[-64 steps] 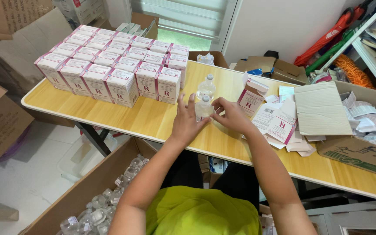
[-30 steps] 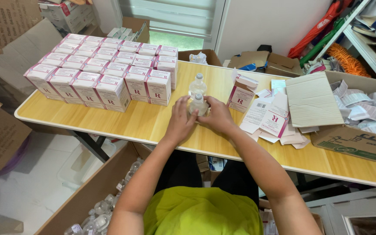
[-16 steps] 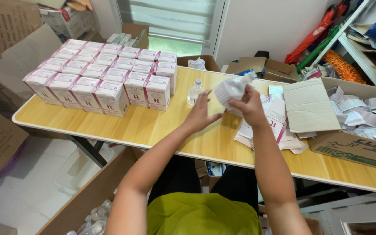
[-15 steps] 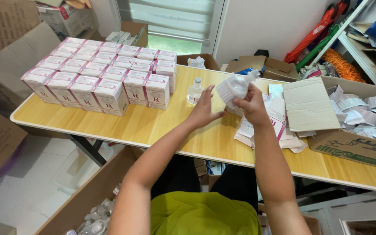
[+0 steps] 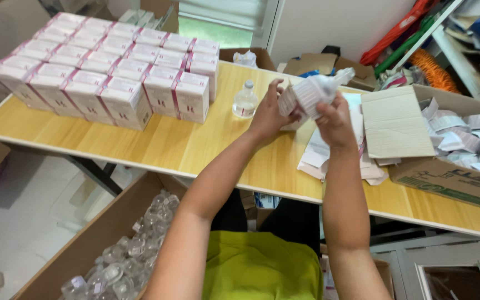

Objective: The person repeatedly picks up small clear plastic bottles and places them into rectangular cardboard boxes. The person then folds the box flaps closed and stacks the completed packages on the table.

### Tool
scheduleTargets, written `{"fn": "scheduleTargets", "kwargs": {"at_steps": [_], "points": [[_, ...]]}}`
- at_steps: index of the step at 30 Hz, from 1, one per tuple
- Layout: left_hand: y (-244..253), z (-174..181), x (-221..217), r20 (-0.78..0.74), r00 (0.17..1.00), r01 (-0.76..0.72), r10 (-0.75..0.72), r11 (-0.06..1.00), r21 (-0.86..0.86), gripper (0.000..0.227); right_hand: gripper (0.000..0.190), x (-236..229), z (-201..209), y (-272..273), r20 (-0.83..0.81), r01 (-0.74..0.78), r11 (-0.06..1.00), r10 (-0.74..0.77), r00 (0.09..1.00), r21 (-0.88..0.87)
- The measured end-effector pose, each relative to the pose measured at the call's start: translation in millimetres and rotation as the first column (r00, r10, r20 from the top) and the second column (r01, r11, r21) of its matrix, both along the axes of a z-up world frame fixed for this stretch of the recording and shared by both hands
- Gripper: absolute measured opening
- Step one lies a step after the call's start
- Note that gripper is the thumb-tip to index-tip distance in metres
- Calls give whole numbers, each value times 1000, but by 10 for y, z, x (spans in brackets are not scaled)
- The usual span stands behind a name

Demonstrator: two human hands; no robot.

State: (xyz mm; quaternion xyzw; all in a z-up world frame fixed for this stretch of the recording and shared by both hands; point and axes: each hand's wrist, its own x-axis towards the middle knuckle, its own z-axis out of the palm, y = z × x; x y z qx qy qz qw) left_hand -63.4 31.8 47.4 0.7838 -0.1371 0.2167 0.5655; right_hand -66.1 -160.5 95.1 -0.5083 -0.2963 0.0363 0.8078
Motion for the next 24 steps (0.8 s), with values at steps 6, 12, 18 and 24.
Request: {"fn": "scheduleTargets", "kwargs": {"at_steps": [6,12,18,24], "points": [[149,87,20,289,957,-82,17,973,215,100,73,-180,310,21,40,-34,997,32,999,65],[172,2,118,345,923,61,-167,953,298,109,71,-205,294,10,139,-9,985,-15,990,174],[123,67,20,345,917,41,-199,909,415,120,70,-182,298,-18,77,-71,980,58,995,186],[163,157,-65,325,946,-103,-6,943,316,117,72,-150,238,31,85,-67,996,62,994,57]]}}
